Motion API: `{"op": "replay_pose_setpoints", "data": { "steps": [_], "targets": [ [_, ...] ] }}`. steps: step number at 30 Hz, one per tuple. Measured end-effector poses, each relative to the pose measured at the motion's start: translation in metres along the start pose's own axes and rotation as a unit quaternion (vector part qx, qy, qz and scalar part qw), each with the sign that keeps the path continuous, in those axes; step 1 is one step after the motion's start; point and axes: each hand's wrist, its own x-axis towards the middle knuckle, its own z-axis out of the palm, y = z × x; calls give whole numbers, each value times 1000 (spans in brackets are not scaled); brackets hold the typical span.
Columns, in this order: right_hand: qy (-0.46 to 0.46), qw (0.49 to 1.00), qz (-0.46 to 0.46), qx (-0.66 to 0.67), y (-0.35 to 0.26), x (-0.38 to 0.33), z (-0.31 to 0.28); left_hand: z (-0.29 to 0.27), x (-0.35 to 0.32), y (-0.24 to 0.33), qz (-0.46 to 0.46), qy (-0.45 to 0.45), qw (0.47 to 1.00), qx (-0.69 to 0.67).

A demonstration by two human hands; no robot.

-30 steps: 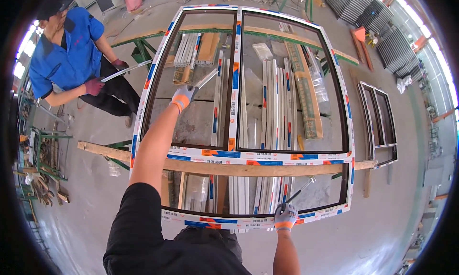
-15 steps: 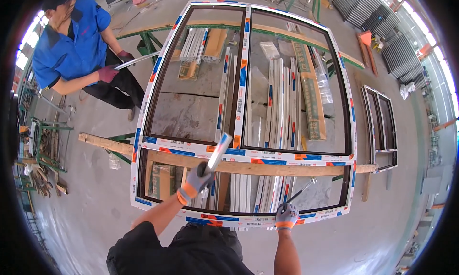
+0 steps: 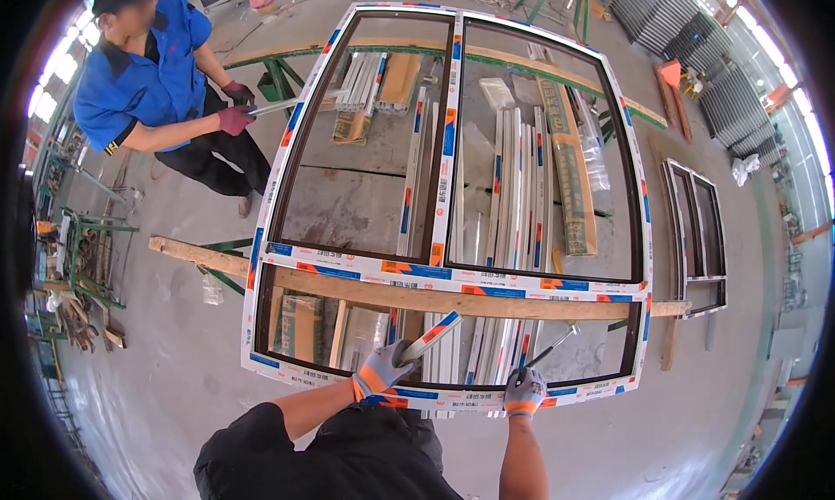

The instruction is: Moving and organizing aluminum window frames in a fabrication workshop and using a miter saw.

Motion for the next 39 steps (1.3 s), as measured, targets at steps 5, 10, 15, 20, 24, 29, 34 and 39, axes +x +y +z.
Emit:
{"op": "replay_pose_setpoints", "data": {
  "steps": [5, 10, 15, 20, 24, 29, 34, 39],
  "targets": [
    [20, 1000, -14, -1, 0, 1, -3, 6, 2, -1, 19, 34, 999, 25],
    [9, 1000, -12, -8, 5, 3, -3, 8, 5, 2, 13, 34, 998, 42],
    [9, 1000, 9, -3, 10, 3, 6, 13, 8, -5, 8, 47, 997, 54],
    [4, 1000, 7, 2, 9, 4, 9, 13, 13, -4, 15, 52, 997, 57],
    [-5, 1000, 7, 14, 11, 6, 9, 10, 23, -3, 19, 57, 997, 51],
    [9, 1000, -10, 9, 6, 6, 7, 9, 27, 1, 29, 29, 999, 32],
    [5, 1000, -2, 3, 0, 10, -1, 24, 27, 27, 42, -19, 998, 53],
    [13, 1000, 2, 14, 2, 9, -5, 63, 25, 36, 82, 2, 996, 28]
  ]
}}
